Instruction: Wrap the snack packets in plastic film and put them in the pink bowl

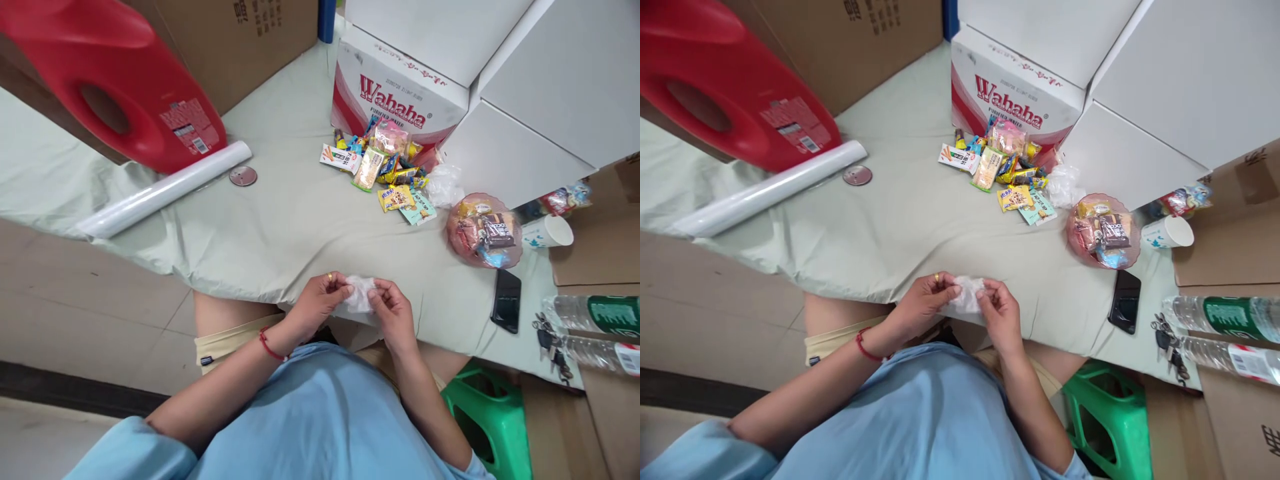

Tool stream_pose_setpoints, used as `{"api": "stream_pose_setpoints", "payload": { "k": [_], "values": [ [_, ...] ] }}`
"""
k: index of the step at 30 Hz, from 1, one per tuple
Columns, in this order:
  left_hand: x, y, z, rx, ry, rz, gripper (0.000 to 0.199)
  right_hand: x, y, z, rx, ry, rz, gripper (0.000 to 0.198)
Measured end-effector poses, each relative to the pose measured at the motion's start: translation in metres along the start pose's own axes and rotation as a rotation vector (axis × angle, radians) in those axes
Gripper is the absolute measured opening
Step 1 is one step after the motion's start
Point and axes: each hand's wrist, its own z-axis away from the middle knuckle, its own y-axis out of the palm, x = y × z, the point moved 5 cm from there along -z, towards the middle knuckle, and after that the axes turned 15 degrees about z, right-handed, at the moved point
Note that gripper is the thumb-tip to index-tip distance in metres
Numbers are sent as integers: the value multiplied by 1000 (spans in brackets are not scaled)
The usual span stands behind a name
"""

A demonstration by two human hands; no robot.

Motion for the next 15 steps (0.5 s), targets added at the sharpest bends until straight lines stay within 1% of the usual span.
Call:
{"api": "stream_pose_setpoints", "payload": {
  "k": [3,6,9,10,12,13,15],
  "values": [
    [-6,-12,-1,-69,-7,18,45,-8,-15,-1,-78,95,-116,43],
    [-7,-16,-1,-40,-15,10,45,-14,-26,2,-56,180,-172,44],
    [-6,-19,1,20,-3,-88,41,-15,-33,6,-43,221,-225,44],
    [-7,-19,2,41,24,-159,38,-15,-34,7,-51,221,-234,44],
    [-12,-17,6,71,134,-330,34,-14,-37,8,-77,207,-216,44],
    [-16,-15,9,83,211,-408,35,-13,-37,8,-87,196,-192,43],
    [-24,-5,16,127,360,-522,43,-10,-35,8,-84,173,-140,44]
  ]
}}
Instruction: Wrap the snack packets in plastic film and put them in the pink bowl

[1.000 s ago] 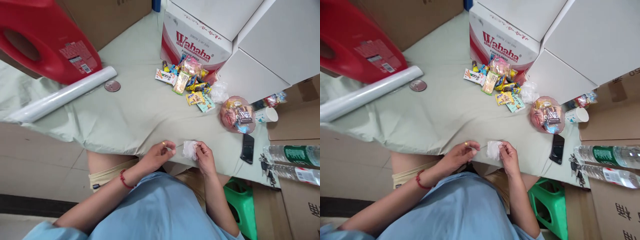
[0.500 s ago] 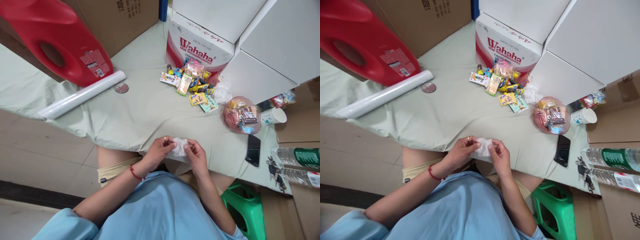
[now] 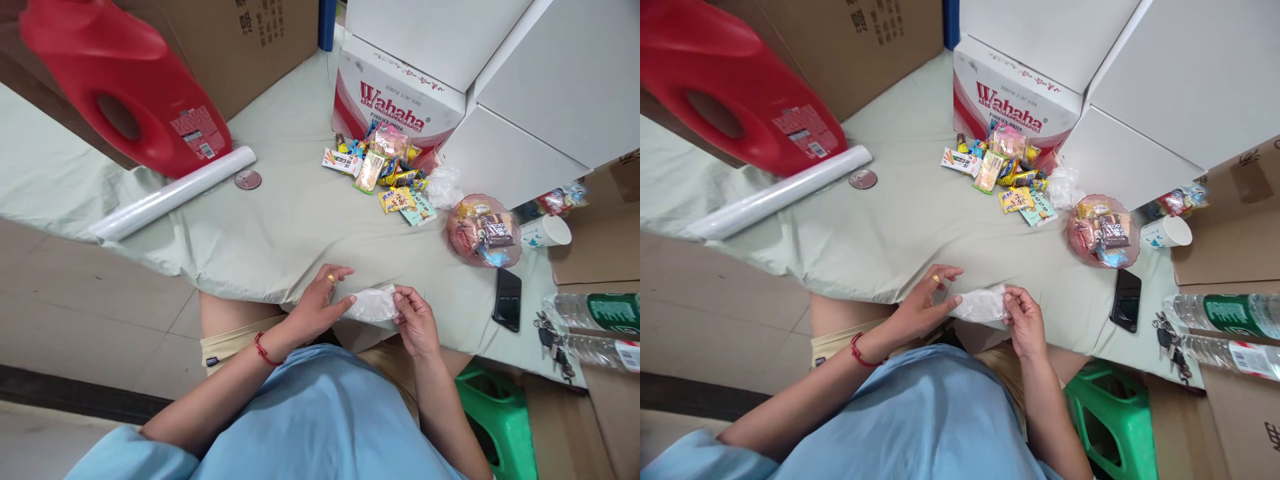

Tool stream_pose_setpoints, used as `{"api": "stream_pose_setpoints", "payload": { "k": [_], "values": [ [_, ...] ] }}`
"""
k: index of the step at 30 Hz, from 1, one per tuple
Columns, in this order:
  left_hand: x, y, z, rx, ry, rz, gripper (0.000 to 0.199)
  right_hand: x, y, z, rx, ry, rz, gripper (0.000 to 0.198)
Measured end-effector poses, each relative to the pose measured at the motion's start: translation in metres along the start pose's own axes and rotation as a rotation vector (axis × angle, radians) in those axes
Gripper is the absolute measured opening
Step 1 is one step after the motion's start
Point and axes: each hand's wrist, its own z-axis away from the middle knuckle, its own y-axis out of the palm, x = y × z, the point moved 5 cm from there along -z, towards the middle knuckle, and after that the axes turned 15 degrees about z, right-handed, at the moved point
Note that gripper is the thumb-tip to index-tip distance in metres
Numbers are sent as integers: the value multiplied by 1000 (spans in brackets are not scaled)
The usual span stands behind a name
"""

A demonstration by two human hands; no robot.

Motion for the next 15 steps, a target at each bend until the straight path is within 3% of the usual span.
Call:
{"api": "stream_pose_setpoints", "payload": {
  "k": [2,4,7,10,15],
  "values": [
    [-10,11,1,72,94,-85,51,3,6,1,38,-21,38,43],
    [-10,23,0,151,98,-210,50,7,12,2,88,-42,62,42],
    [3,33,-5,181,-31,-338,21,13,15,2,117,-66,70,41],
    [15,27,-10,65,-131,-164,9,14,9,-1,74,-63,42,41],
    [26,2,-14,-281,-213,252,27,2,-5,-9,10,-26,12,40]
  ]
}}
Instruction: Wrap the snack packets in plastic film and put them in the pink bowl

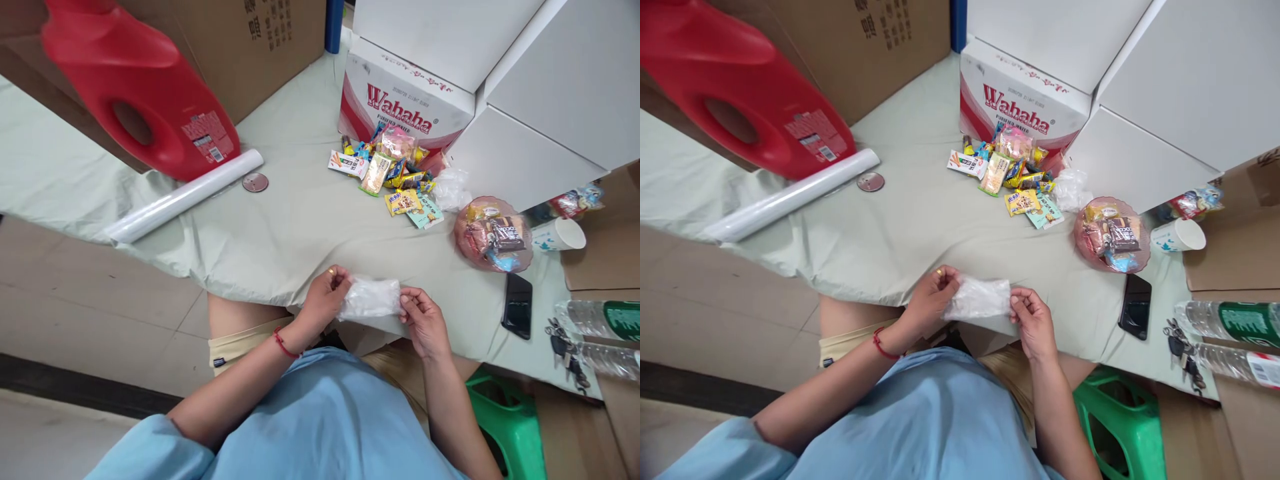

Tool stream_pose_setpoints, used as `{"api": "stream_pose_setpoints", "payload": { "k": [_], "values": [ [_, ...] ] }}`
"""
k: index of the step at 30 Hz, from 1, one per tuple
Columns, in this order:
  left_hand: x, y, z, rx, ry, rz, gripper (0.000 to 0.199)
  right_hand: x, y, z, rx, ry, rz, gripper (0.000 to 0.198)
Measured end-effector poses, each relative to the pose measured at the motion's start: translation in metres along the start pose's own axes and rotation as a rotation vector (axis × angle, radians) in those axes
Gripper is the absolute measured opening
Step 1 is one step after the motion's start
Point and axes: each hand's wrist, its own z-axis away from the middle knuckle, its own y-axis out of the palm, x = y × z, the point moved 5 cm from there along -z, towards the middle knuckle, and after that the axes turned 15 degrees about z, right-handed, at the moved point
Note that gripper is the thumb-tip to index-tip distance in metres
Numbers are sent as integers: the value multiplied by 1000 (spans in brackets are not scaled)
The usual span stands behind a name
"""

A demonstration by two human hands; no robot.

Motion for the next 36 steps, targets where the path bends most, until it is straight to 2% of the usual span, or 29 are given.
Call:
{"api": "stream_pose_setpoints", "payload": {
  "k": [3,7,9,12,13,15,17,20,23,25,26,27,29,31,32,34,36],
  "values": [
    [0,-8,-3,-109,-24,82,34,-8,-7,0,-2,-4,82,40],
    [-1,-5,-2,-101,-23,84,42,-1,-17,6,-137,-172,314,31],
    [-1,0,1,-58,-43,98,46,13,-12,10,-179,-332,446,31],
    [2,9,5,59,-112,147,51,33,7,14,-131,-566,642,44],
    [3,11,6,98,-132,161,52,38,13,14,-109,-615,685,42],
    [2,11,5,162,-158,165,52,43,21,10,-53,-651,700,26],
    [-1,6,1,201,-162,126,50,41,24,4,63,-583,622,21],
    [-11,-11,-10,179,-105,33,41,28,25,-4,252,-333,428,30],
    [-27,-33,-15,24,35,-29,41,16,19,-7,207,-169,271,36],
    [-36,-46,-9,-98,113,-47,40,12,14,-6,110,-146,200,36],
    [-39,-50,-4,-121,117,-40,38,10,12,-5,62,-146,166,36],
    [-40,-50,1,-101,88,-21,37,9,10,-4,17,-148,124,36],
    [-36,-41,14,37,-56,36,42,7,6,-2,-44,-143,16,35],
    [-28,-26,27,183,-231,84,53,7,5,1,-36,-124,-100,33],
    [-23,-18,32,218,-303,107,58,8,6,2,-14,-114,-149,33],
    [-13,-3,37,221,-398,175,65,11,9,4,48,-100,-219,33],
    [-6,15,37,218,-433,289,77,15,12,7,115,-90,-245,37]
  ]
}}
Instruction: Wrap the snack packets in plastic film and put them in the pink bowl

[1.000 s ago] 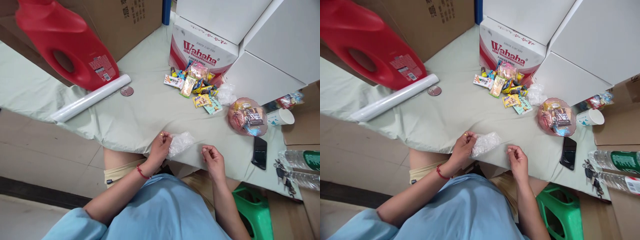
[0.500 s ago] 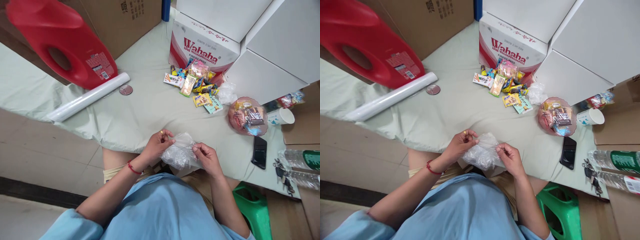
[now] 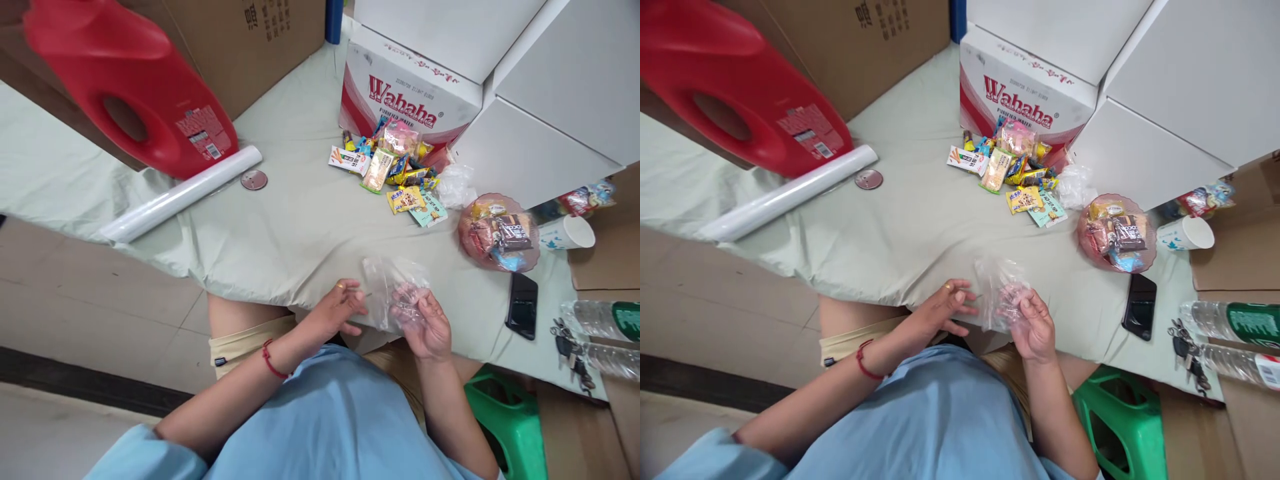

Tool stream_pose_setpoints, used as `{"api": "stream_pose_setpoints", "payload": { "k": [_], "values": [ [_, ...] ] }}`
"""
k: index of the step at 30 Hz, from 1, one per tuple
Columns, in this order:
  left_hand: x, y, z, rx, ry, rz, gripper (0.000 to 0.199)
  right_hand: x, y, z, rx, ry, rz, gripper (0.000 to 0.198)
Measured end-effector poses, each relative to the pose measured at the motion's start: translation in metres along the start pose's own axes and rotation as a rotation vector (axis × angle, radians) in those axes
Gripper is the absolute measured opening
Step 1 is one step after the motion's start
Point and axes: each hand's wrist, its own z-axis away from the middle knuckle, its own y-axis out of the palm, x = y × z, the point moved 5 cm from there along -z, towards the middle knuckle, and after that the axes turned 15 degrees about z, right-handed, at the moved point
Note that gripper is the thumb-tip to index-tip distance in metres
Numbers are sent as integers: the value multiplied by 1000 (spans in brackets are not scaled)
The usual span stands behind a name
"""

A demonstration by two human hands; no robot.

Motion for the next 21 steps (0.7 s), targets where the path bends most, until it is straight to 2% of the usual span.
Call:
{"api": "stream_pose_setpoints", "payload": {
  "k": [3,5,7,12,15,18,21],
  "values": [
    [7,28,-14,161,38,165,95,1,7,6,95,35,18,41],
    [5,40,-22,245,74,215,88,2,8,10,131,48,27,41],
    [1,42,-29,239,85,215,76,5,2,13,105,25,20,37],
    [-23,7,-35,41,154,152,67,14,-45,10,-155,-54,52,29],
    [-34,-11,-31,19,155,113,56,13,-72,8,-283,-54,49,31],
    [-37,-20,-24,-2,149,134,43,14,-84,4,-308,-81,70,32],
    [-38,-21,-17,3,166,200,43,16,-82,1,-287,-104,125,31]
  ]
}}
